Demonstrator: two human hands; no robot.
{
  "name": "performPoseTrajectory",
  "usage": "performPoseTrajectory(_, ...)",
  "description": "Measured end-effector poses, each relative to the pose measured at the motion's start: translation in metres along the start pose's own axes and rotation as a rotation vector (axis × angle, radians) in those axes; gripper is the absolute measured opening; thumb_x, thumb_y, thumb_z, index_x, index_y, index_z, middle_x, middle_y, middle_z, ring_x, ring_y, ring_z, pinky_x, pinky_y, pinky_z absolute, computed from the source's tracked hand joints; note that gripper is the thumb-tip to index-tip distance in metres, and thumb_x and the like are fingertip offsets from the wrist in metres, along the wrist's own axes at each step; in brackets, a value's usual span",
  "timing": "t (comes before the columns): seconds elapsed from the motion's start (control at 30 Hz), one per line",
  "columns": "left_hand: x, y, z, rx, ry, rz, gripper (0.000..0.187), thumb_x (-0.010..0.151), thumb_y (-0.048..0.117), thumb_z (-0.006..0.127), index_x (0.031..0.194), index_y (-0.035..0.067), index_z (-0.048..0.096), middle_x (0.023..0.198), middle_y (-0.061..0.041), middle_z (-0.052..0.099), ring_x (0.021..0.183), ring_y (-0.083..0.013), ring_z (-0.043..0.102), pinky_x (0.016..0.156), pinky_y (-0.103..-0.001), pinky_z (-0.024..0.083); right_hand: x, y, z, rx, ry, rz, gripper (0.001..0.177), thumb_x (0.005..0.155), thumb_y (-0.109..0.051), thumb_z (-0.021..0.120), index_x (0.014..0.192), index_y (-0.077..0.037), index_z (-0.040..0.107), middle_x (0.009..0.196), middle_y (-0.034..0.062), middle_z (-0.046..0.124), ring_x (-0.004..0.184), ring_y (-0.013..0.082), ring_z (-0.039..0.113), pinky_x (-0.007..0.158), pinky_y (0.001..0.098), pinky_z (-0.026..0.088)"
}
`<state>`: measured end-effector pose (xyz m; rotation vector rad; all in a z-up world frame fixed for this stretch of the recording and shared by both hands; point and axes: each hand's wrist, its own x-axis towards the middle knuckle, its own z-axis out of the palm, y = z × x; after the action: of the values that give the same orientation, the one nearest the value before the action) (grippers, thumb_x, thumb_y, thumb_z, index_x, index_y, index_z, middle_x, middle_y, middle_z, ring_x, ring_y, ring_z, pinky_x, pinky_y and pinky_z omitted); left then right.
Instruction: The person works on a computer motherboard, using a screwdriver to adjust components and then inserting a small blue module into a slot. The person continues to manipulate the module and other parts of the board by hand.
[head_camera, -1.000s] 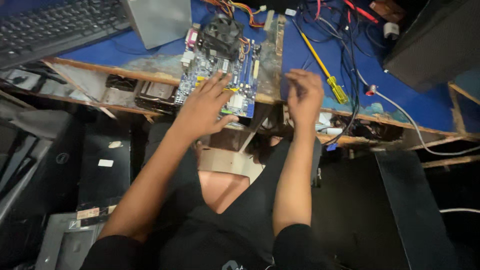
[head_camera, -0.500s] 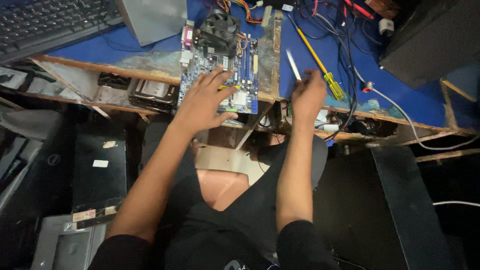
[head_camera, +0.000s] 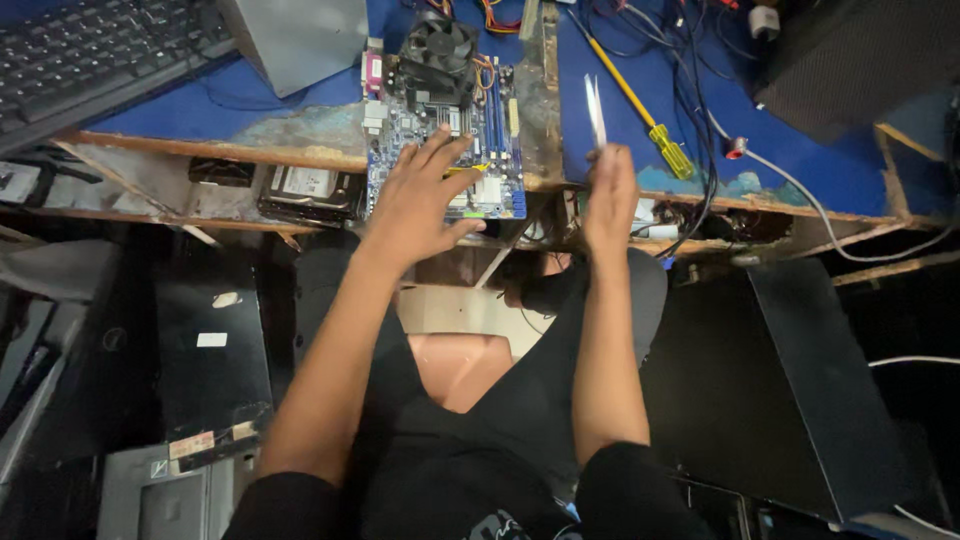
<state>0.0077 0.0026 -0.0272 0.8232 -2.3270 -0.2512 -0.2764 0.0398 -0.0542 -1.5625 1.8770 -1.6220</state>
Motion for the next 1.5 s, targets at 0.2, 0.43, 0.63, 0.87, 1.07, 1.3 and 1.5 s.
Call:
performPoseTrajectory(0.2,0.0,-0.002,0.0,-0.041,-0.017,-0.038,0.062,0.07,0.04,0.089,0.122,0.013,0.071,0.152,-0.013,0.048,0.148,-0.0358,0.033,0.118,-0.059,0.027,-0.061,-0.057,-0.002,-0.262,-0.172,-0.236,0.018,0.108,-0.016,0.056,0.117,-0.003,0.065,0.097,0.0183,0.07,0.088,0.0337,0.068,0.077,0.0394,0.052)
performPoseTrajectory(0.43,0.0,-0.003,-0.002,-0.076,0.003,-0.034,0.06,0.069,0.037,0.09,0.121,0.012,0.072,0.151,-0.014,0.049,0.147,-0.0355,0.034,0.118,-0.059,0.028,-0.074,-0.086,0.004,-0.561,-0.204,-0.161,0.026,0.096,-0.023,0.069,0.119,-0.012,0.073,0.096,0.0156,0.073,0.083,0.0374,0.069,0.068,0.0445,0.053)
performPoseTrajectory(0.63,-0.001,-0.004,-0.005,-0.082,0.014,-0.044,0.061,0.067,0.036,0.09,0.12,0.012,0.072,0.15,-0.014,0.049,0.147,-0.0363,0.034,0.116,-0.06,0.028,-0.068,-0.087,0.002,-0.761,-0.223,-0.376,0.018,0.092,-0.008,0.064,0.111,-0.01,0.066,0.093,0.011,0.069,0.085,0.0356,0.067,0.075,0.0492,0.047)
performPoseTrajectory(0.87,-0.001,-0.005,-0.003,-0.086,0.03,-0.033,0.059,0.067,0.034,0.09,0.119,0.012,0.072,0.151,-0.014,0.05,0.147,-0.0354,0.035,0.117,-0.058,0.029,-0.062,-0.099,-0.007,-0.778,-0.309,-0.494,0.047,0.082,-0.007,0.067,0.128,-0.013,0.069,0.092,0.0086,0.066,0.08,0.0317,0.063,0.069,0.0437,0.047)
performPoseTrajectory(1.07,-0.002,-0.005,-0.003,-0.096,0.03,-0.036,0.059,0.067,0.033,0.09,0.119,0.012,0.073,0.15,-0.014,0.05,0.146,-0.0352,0.035,0.117,-0.058,0.028,-0.059,-0.105,-0.015,-0.851,-0.297,-0.611,0.047,0.075,-0.015,0.074,0.121,-0.013,0.071,0.095,0.003,0.068,0.085,0.0247,0.066,0.071,0.041,0.047)
performPoseTrajectory(1.3,-0.001,-0.002,-0.004,-0.1,0.03,-0.061,0.059,0.067,0.034,0.09,0.119,0.012,0.073,0.149,-0.013,0.051,0.146,-0.0336,0.036,0.118,-0.057,0.027,-0.057,-0.103,-0.013,-0.911,-0.356,-0.719,0.05,0.072,-0.025,0.077,0.119,-0.01,0.071,0.104,0.0035,0.07,0.086,0.0224,0.067,0.072,0.0399,0.047)
performPoseTrajectory(1.5,0.0,-0.002,-0.003,-0.09,0.025,-0.058,0.059,0.067,0.034,0.09,0.118,0.011,0.073,0.149,-0.014,0.051,0.146,-0.0345,0.035,0.117,-0.058,0.028,-0.063,-0.115,-0.008,-1.041,-0.444,-0.587,0.047,0.075,-0.018,0.075,0.122,-0.01,0.072,0.097,0.0035,0.072,0.079,0.0235,0.07,0.071,0.0388,0.051)
